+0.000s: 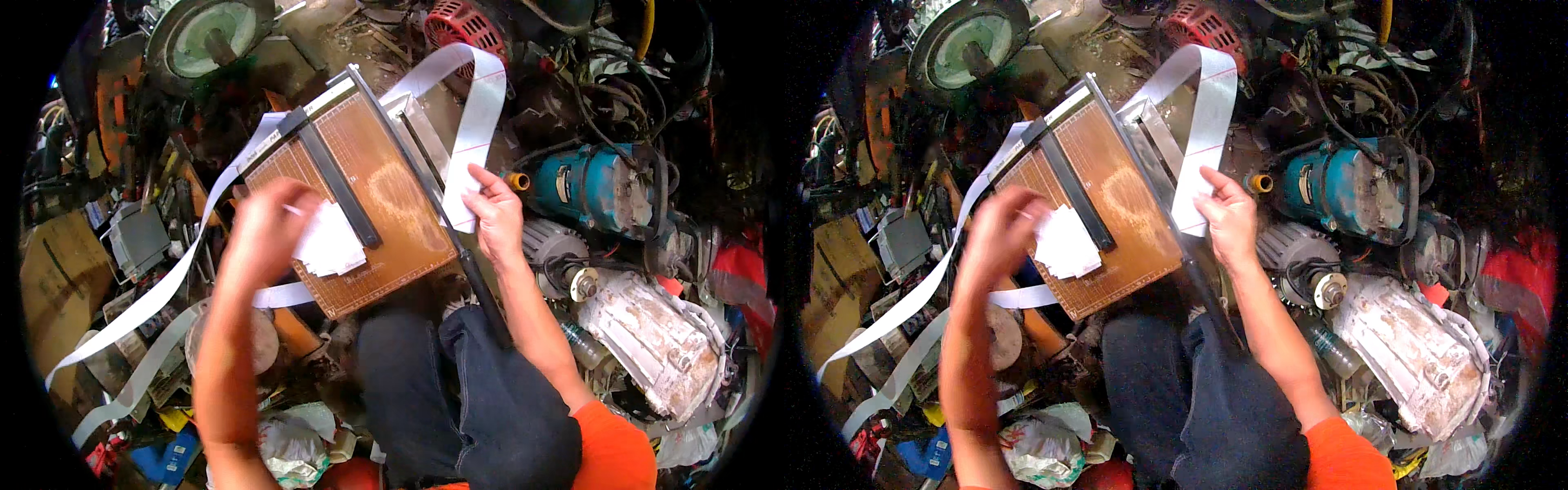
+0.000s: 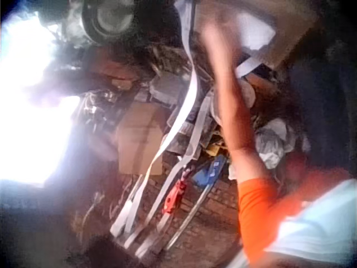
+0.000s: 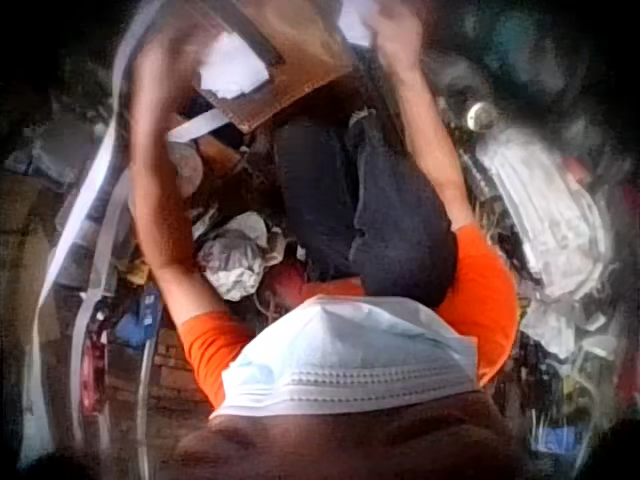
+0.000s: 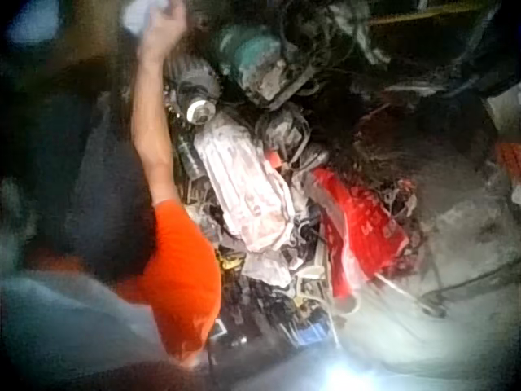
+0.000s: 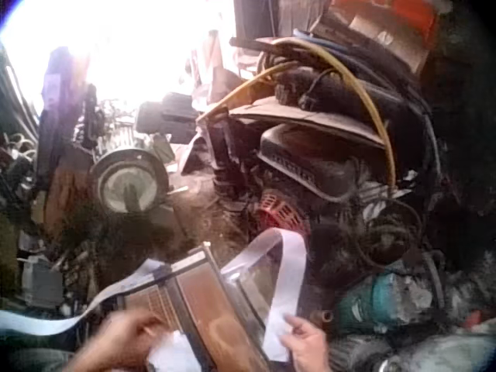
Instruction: The person sits on the floor and uses a paper cutter to trim a long white strip into smaller rectangular pieces. They repeatedly align the strip against the cutter's guide, press the handle to cut, and collect the cut pieces.
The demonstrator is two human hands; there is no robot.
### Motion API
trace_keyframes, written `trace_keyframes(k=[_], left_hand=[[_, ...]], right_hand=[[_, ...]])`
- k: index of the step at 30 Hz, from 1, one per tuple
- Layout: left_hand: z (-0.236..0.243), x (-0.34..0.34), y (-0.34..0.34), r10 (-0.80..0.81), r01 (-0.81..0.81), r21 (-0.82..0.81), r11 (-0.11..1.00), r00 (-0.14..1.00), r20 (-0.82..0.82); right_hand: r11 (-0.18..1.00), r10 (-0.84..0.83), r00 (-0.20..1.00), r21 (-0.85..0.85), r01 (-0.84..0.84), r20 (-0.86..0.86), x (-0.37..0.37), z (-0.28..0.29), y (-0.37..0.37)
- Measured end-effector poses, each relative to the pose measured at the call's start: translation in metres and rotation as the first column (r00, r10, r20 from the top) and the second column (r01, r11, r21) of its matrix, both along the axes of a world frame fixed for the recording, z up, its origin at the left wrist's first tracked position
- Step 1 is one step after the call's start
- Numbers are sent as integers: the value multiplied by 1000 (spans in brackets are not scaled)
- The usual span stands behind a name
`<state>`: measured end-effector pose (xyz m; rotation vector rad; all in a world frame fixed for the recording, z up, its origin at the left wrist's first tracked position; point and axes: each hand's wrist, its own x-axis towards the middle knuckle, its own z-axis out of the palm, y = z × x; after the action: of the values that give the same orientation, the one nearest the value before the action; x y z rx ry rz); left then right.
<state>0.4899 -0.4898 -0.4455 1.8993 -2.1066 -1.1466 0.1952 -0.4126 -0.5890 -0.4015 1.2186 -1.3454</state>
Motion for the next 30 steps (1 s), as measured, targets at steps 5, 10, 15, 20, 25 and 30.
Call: trace_keyframes(k=[5, 10, 15, 20, 25, 30], left_hand=[[-63, -101, 82, 495, -321, 424, 847, 767, -408], [-74, -139, 95, 604, -576, 196, 793, 704, -374], [-90, -123, 89, 561, -491, 273, 827, 697, -446], [-80, -89, 79, 396, -311, 279, 909, 854, -338], [-58, -84, 57, 287, -277, -206, 938, 958, 20], [-72, -119, 94, 29, 38, -515, 856, 992, 122]], right_hand=[[992, 45, 996, 114, -53, 71, 28, 7, 8], [989, 20, 980, 142, -49, 198, 27, 26, 10], [990, 33, 954, 118, -71, 300, 22, 26, 10], [961, 277, 864, -107, -256, 419, -1, 16, -24], [950, 308, 952, 58, -307, 6, -15, 12, -34], [973, 225, 968, 83, -217, -114, -3, 7, -31]])
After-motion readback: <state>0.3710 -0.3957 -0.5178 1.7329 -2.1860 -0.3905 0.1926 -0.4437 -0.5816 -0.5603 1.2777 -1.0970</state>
